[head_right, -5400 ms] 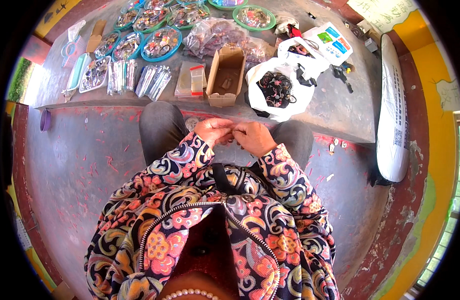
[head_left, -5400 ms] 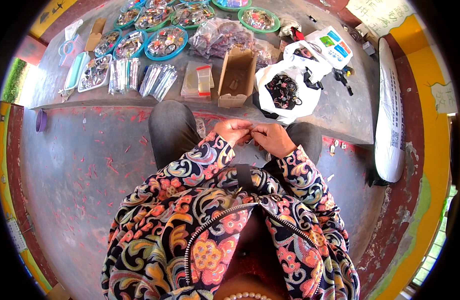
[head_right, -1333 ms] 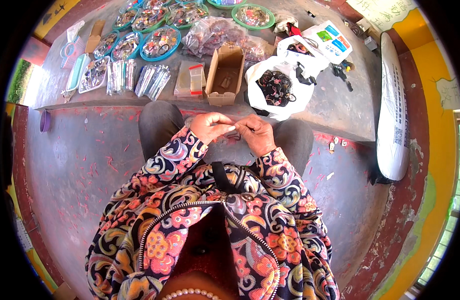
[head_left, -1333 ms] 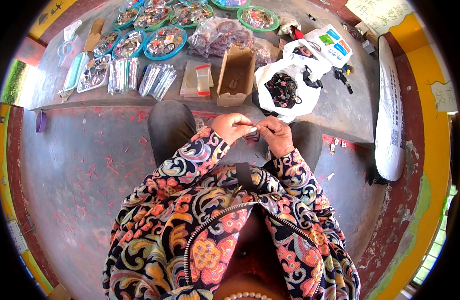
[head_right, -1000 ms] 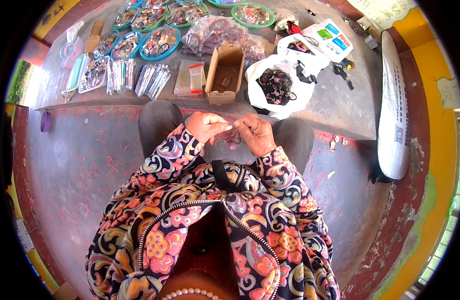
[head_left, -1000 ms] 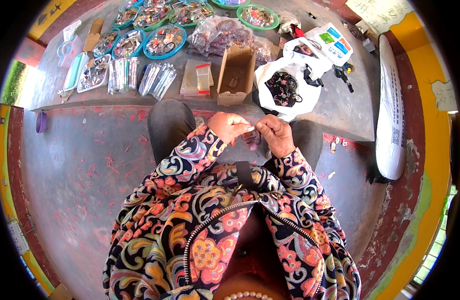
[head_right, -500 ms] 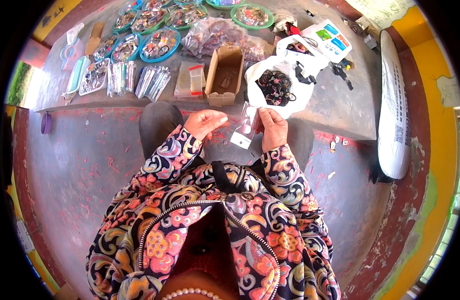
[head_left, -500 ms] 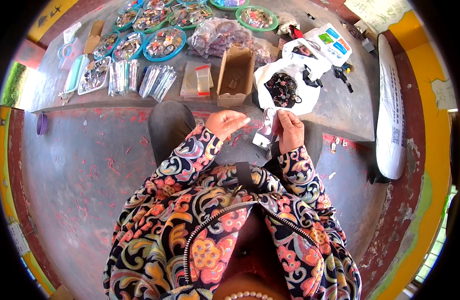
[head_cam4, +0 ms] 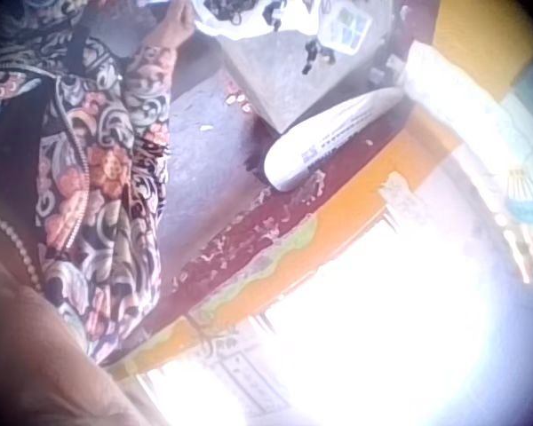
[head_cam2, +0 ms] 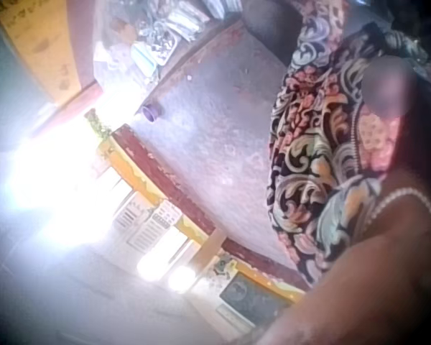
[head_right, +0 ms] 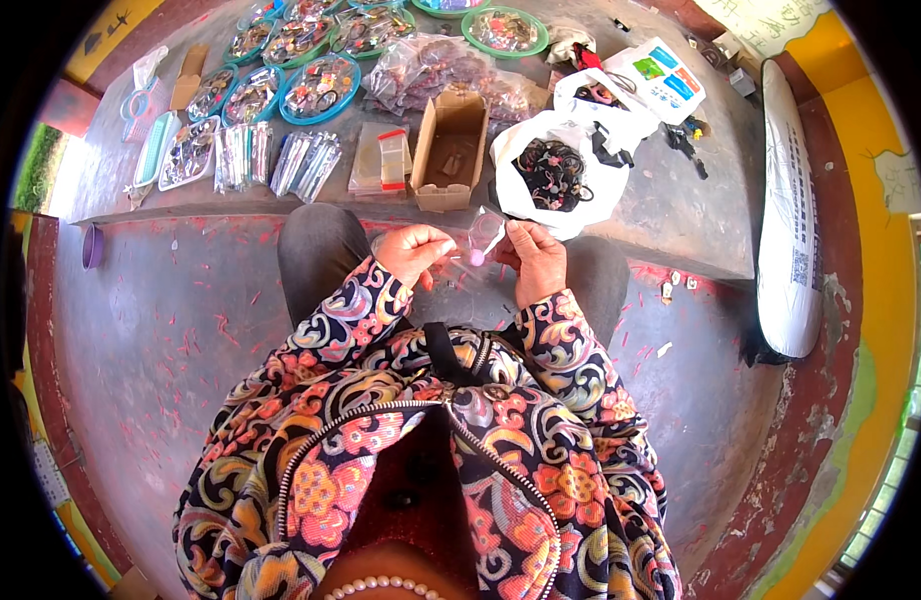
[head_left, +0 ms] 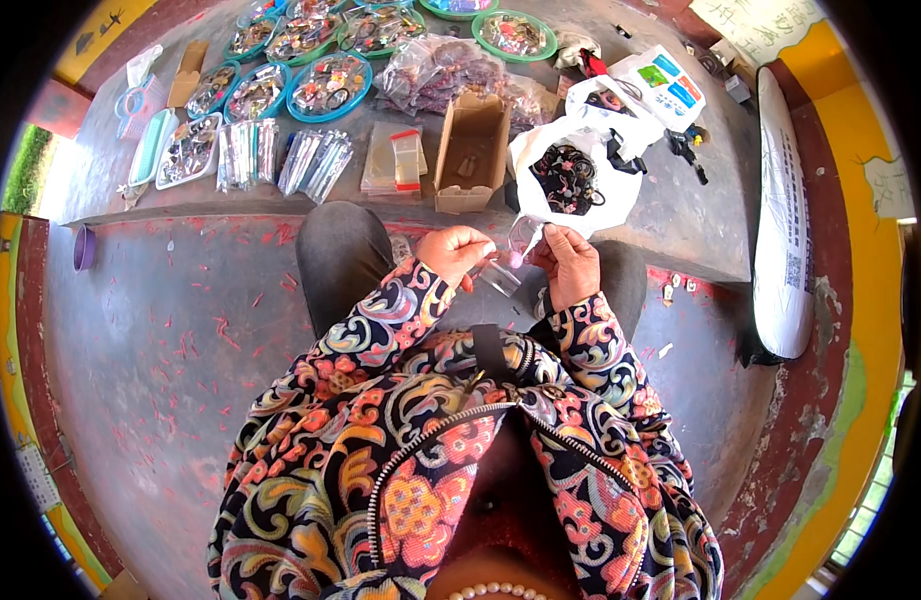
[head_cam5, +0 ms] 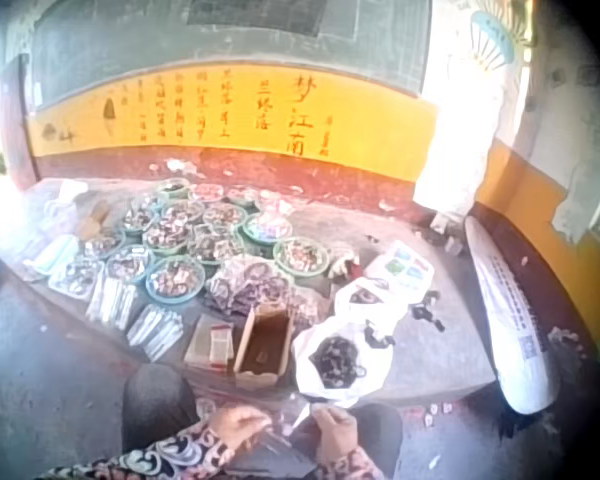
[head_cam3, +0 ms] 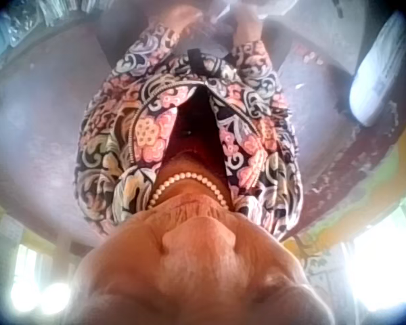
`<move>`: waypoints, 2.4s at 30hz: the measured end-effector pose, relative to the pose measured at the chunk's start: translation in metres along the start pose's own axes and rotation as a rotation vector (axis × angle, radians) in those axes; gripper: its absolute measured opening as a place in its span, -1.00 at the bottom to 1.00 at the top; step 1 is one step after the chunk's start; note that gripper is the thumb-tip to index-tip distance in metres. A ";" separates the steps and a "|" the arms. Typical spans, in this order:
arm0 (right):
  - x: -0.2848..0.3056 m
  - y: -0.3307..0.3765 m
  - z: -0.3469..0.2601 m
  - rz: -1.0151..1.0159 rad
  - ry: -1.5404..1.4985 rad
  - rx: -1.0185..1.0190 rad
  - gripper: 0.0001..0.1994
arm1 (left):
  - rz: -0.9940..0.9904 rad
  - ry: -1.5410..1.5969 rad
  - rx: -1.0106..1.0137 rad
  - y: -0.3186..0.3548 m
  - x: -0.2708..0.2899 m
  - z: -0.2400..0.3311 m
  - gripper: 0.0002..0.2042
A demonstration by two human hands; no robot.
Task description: The person sits on the floor and assembles hair accessories by hand. They pick up small black hair ties and red plastic clips, attach the clips to the ties, and place the finished items into a small cardboard box.
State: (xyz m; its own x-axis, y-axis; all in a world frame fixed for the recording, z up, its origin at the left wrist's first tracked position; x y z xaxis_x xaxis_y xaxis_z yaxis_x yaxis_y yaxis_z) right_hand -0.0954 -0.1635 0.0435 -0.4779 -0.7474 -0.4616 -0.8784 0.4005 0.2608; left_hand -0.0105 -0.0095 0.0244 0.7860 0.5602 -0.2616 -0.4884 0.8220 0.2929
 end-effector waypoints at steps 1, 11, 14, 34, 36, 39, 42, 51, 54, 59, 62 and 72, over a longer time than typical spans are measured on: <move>0.001 0.000 -0.001 -0.004 0.003 -0.013 -0.89 | 0.065 0.057 0.010 0.002 -0.004 0.010 -0.78; 0.004 -0.002 -0.002 -0.059 -0.037 -0.066 -0.86 | -0.068 0.104 0.054 0.001 -0.006 0.003 -0.84; -0.004 0.000 -0.011 -0.127 0.118 -0.092 -0.85 | -0.143 -0.109 0.078 0.002 -0.001 0.008 -0.85; 0.011 -0.006 -0.001 0.013 0.324 -0.099 -0.72 | -0.079 0.052 0.214 -0.001 0.016 -0.006 -0.80; 0.033 -0.011 0.009 0.010 0.318 -0.107 -0.71 | -0.031 -0.009 0.166 -0.009 0.024 -0.001 -0.79; 0.040 -0.011 0.010 0.013 0.286 -0.160 -0.70 | 0.023 -0.091 0.069 -0.031 0.037 0.016 -0.80; 0.042 -0.013 0.011 -0.001 0.284 -0.171 -0.70 | 0.120 -0.048 -0.019 -0.069 0.057 0.026 -0.79; 0.042 -0.016 0.019 -0.055 0.301 -0.237 -0.71 | 0.352 0.292 0.172 -0.093 0.157 -0.059 -0.80; 0.041 -0.016 0.022 -0.060 0.297 -0.275 -0.72 | 0.727 0.178 0.243 -0.087 0.172 -0.064 -0.76; 0.034 -0.020 0.034 -0.134 0.318 -0.343 -0.74 | 0.687 -0.050 0.261 -0.090 0.244 -0.105 -0.73; 0.037 -0.020 0.042 -0.143 0.352 -0.403 -0.74 | 0.940 -0.769 0.410 -0.095 0.221 -0.098 -0.73; 0.027 -0.026 0.047 -0.206 0.380 -0.529 -0.74 | 1.007 -0.660 0.567 -0.118 0.207 -0.115 -0.57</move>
State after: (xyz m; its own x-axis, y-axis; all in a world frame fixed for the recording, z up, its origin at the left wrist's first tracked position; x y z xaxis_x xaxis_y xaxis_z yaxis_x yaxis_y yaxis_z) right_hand -0.0859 -0.1691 -0.0160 -0.1803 -0.9534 -0.2417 -0.7815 -0.0104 0.6238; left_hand 0.1661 0.0207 -0.1696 0.2912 0.6074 0.7391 -0.8634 -0.1658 0.4764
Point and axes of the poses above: each hand's wrist, its own y-axis away from the middle knuckle, its own x-axis out of the back of the hand, z = x × y, the point moved 4 cm from there along -y, towards the middle knuckle, and after that the axes turned 10 degrees about -z, right-handed, at the moved point
